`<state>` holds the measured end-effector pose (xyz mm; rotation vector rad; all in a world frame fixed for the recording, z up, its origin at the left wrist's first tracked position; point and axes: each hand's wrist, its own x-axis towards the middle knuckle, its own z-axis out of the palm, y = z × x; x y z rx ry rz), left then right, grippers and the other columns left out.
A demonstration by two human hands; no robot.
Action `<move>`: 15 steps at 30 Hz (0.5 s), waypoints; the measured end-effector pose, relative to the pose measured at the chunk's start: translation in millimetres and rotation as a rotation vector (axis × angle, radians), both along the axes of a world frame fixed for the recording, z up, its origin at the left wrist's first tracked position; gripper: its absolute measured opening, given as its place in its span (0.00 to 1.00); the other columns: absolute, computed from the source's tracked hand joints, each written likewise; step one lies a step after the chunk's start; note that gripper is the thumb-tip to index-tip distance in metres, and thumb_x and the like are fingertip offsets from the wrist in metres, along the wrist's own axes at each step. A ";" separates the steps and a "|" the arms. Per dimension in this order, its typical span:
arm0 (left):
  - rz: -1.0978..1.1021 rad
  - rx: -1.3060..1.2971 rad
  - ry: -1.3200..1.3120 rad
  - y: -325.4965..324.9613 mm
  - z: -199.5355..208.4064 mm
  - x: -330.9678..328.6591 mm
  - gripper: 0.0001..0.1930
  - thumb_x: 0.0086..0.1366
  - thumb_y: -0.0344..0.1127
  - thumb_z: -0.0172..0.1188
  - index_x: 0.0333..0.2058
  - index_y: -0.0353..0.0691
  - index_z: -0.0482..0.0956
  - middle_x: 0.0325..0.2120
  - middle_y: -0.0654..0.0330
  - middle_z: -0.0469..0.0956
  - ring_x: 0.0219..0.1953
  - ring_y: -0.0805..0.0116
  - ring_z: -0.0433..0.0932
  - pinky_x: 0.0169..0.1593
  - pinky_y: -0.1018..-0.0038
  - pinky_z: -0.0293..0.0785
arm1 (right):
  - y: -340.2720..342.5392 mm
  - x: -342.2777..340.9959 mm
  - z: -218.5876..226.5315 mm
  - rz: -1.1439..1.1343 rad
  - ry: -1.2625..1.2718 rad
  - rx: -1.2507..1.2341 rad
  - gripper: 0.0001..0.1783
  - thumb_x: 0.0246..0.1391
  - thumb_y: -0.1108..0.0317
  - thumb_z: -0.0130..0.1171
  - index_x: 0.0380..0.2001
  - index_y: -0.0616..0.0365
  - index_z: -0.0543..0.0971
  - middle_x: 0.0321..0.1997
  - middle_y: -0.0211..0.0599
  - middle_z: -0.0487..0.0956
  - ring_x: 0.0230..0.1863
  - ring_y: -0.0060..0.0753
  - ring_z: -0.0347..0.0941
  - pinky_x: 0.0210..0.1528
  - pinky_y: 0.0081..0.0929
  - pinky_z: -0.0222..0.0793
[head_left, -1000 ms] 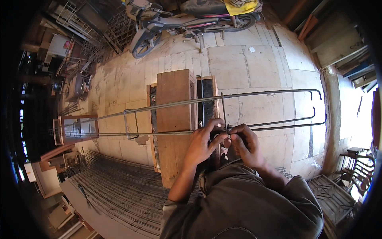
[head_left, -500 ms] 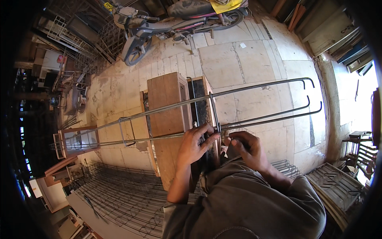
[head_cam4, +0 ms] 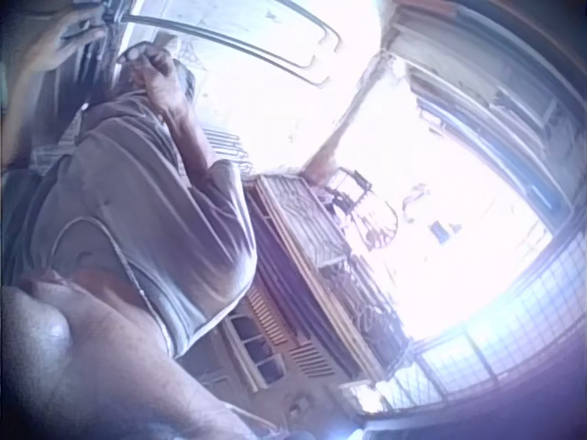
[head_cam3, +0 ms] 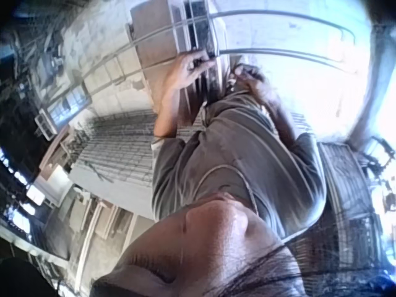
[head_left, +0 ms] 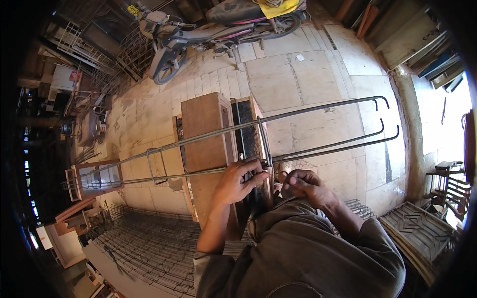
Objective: The person secures parts of a metal frame using wire and pliers, and then positions the frame on a wooden block to twist and tighten the connections.
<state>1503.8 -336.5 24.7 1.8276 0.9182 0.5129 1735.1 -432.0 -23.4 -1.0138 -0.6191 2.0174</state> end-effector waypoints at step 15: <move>-0.053 0.094 0.033 0.2 -6.3 -2.6 0.14 0.58 0.36 0.67 0.25 0.34 0.72 0.25 0.53 0.71 0.29 0.49 0.73 0.34 0.63 0.69 | 7.8 -26.3 38.9 0.045 -0.502 0.278 0.12 0.63 0.64 0.55 0.40 0.63 0.78 0.29 0.39 0.78 0.31 0.31 0.74 0.35 0.29 0.68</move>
